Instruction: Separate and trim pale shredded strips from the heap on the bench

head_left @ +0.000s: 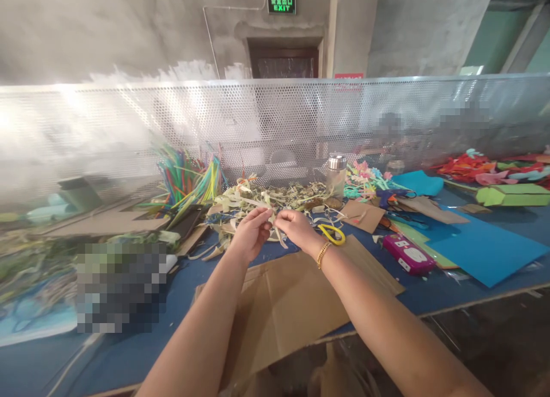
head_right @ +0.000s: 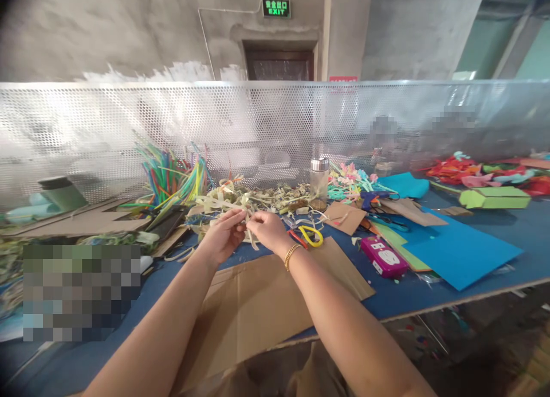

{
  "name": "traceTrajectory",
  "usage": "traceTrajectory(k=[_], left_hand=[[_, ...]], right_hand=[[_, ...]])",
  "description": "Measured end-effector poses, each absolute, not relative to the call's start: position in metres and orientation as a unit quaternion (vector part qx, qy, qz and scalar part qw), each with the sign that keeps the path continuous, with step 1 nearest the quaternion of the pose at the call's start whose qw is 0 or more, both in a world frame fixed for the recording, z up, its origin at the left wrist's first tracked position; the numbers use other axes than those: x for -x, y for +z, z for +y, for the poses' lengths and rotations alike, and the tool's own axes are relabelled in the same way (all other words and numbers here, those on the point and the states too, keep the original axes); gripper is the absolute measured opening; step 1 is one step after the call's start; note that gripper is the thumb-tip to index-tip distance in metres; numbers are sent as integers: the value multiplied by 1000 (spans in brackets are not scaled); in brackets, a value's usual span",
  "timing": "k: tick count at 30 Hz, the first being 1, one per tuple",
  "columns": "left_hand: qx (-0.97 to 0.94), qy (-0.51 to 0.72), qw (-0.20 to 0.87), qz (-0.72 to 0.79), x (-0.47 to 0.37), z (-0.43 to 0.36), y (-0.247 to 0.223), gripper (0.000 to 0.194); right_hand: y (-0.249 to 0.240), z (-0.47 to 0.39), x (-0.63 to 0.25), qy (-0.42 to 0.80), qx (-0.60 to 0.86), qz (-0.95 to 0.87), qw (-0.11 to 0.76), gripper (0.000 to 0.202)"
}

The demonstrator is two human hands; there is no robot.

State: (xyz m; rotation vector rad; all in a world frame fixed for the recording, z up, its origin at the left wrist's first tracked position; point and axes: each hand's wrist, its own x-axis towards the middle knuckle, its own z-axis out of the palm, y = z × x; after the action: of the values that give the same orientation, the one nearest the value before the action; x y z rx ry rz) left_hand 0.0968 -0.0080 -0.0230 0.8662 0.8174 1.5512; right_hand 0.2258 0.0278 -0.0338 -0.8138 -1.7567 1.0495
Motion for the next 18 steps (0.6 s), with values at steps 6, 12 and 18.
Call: traceTrajectory(k=[6, 12, 18], left_hand=[[-356, 674, 552, 338, -96, -6, -23, 32], [-349, 676, 517, 393, -95, -1, -30, 37], [-356, 700, 479, 392, -90, 5, -34, 33]], right_hand=[[-37, 33, -222, 486, 335, -661, 465, 4], [-38, 35, -225, 410, 359, -711, 444, 13], [-35, 28, -224, 413, 331, -739, 416, 14]])
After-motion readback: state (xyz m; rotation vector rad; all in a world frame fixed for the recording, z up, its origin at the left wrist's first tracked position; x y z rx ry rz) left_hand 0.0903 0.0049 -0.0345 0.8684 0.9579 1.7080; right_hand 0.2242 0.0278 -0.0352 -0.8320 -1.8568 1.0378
